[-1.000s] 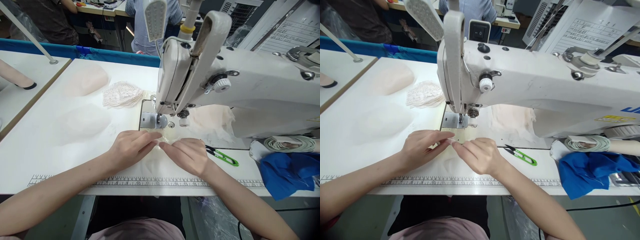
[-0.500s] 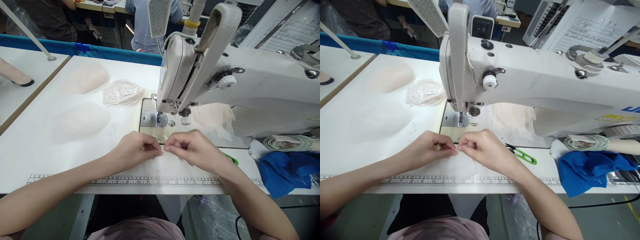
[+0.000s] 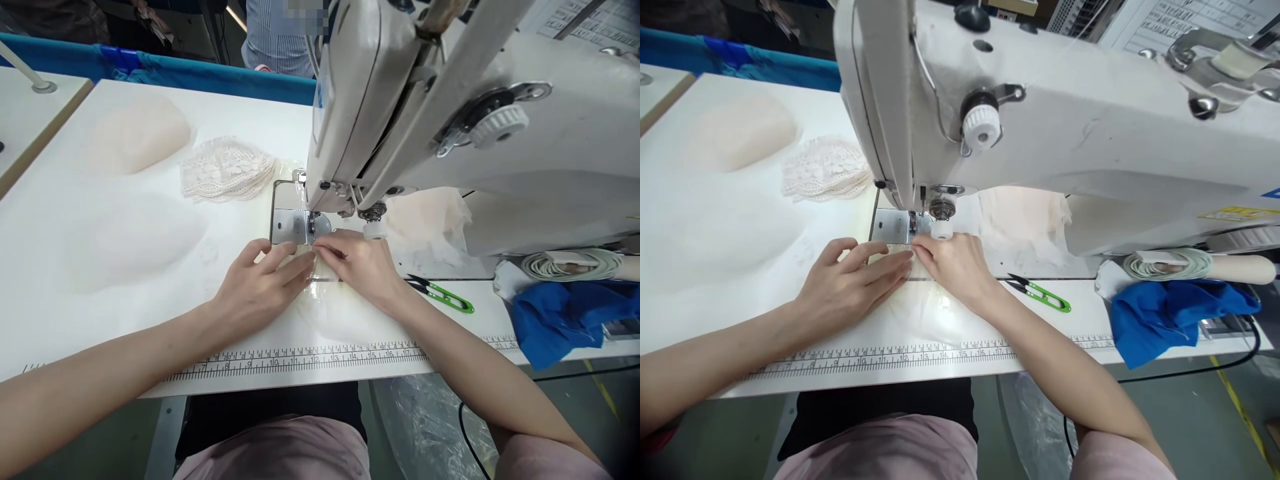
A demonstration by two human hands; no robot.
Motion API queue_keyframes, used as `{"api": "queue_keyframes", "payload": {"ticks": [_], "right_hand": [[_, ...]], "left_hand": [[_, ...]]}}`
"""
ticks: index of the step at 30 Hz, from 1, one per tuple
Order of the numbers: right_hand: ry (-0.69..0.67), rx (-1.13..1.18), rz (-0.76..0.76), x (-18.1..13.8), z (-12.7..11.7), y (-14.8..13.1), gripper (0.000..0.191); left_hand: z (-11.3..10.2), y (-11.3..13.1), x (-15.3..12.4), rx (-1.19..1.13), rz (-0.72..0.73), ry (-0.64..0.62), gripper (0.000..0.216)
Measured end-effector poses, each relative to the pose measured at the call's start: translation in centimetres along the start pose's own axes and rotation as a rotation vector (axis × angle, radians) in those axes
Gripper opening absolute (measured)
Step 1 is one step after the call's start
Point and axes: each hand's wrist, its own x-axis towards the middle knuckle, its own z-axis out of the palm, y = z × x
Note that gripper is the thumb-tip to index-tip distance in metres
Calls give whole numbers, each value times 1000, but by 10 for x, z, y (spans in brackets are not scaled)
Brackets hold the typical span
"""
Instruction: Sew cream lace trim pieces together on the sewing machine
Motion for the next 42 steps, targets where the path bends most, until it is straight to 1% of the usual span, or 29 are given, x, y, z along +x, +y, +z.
{"api": "queue_keyframes", "payload": {"ticks": [2,4,6,8,10,15,18,33,42], "right_hand": [[48,-142,-53,-2,0,1,27],[123,-267,-142,-5,-1,1,27],[203,-322,-249,-9,-3,0,28],[253,-343,-305,-13,-4,-2,26],[247,-375,-289,-15,-3,-3,25],[139,-429,-188,-13,2,0,39],[105,-443,-165,-11,4,1,42],[104,-483,-144,-8,2,3,42],[123,-422,-158,-8,3,7,39]], "left_hand": [[-1,3,-1,13,2,-62,18],[-1,3,-1,-4,-19,-108,22],[0,2,0,-35,-45,-118,22],[2,-1,2,-63,-68,-113,22],[4,-3,4,-81,-85,-111,22],[5,0,5,-28,-105,-140,24],[4,2,4,3,-119,-154,27],[7,3,8,35,-134,-163,27],[7,4,8,23,-137,-179,29]]}}
